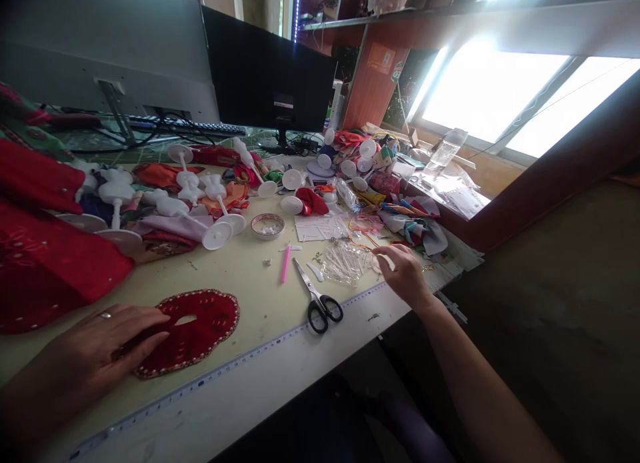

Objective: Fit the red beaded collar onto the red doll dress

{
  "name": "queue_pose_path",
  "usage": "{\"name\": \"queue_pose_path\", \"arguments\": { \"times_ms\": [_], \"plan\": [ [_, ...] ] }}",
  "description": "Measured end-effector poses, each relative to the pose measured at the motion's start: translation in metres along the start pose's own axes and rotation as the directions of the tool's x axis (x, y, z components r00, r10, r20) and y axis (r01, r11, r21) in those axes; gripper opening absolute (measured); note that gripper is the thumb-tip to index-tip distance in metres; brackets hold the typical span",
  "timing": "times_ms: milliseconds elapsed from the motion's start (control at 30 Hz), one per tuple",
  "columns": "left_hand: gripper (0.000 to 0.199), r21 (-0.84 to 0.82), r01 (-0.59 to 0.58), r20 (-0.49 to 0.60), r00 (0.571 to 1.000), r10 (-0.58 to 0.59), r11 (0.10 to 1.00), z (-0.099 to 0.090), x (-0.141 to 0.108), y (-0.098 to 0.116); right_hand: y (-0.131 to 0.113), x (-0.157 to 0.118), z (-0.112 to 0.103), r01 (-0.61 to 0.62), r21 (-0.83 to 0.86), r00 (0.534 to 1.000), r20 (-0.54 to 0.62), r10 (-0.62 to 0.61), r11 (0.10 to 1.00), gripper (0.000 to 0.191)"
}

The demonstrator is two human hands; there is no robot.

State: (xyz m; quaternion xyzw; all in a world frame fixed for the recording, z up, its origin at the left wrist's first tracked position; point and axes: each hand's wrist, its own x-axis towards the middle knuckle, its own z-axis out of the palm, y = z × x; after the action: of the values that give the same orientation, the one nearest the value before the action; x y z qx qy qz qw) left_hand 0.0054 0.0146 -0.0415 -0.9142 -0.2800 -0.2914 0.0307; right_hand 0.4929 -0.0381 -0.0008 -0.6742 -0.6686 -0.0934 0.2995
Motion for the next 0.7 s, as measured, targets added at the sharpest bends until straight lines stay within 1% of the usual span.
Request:
{"name": "queue_pose_path", "arguments": {
  "times_ms": [100, 167, 233, 367, 533, 633, 700],
  "plan": [
    [0.022, -0.001, 0.0, 0.004, 1.0, 0.0, 1.0, -0.001, 0.0, 0.0, -0.008, 0.01, 0.016, 0.126, -0.057, 0.986, 0.116, -0.119, 0.99, 0.024],
    [0.023, 0.001, 0.004, 0.009, 1.0, -0.004, 1.0, -0.001, -0.001, 0.001, -0.008, 0.017, 0.025, 0.175, -0.097, 0.971, 0.18, -0.156, 0.98, 0.026],
    [0.023, 0.003, 0.0, 0.014, 1.0, 0.0, 1.0, -0.001, -0.001, 0.001, -0.006, 0.023, 0.031, 0.195, -0.147, 0.961, 0.225, -0.159, 0.97, 0.027],
    [0.023, 0.005, 0.009, 0.012, 1.0, -0.009, 1.0, -0.001, -0.001, 0.001, 0.007, 0.031, 0.036, 0.169, -0.268, 0.96, 0.264, -0.096, 0.949, 0.029],
    [0.022, -0.014, 0.035, -0.001, 0.999, -0.035, 0.999, -0.001, -0.003, 0.0, 0.022, 0.037, 0.035, 0.051, -0.417, 0.969, 0.24, 0.056, 0.907, 0.029],
    [0.022, -0.027, 0.053, 0.007, 0.999, -0.053, 0.998, -0.001, -0.003, 0.0, 0.018, 0.04, 0.03, 0.01, -0.467, 0.965, 0.236, 0.114, 0.884, 0.029],
    [0.022, -0.026, 0.071, 0.022, 0.997, -0.07, 0.997, -0.001, -0.004, 0.0, 0.01, 0.041, 0.026, 0.015, -0.48, 0.959, 0.254, 0.123, 0.877, 0.029]
  ]
}}
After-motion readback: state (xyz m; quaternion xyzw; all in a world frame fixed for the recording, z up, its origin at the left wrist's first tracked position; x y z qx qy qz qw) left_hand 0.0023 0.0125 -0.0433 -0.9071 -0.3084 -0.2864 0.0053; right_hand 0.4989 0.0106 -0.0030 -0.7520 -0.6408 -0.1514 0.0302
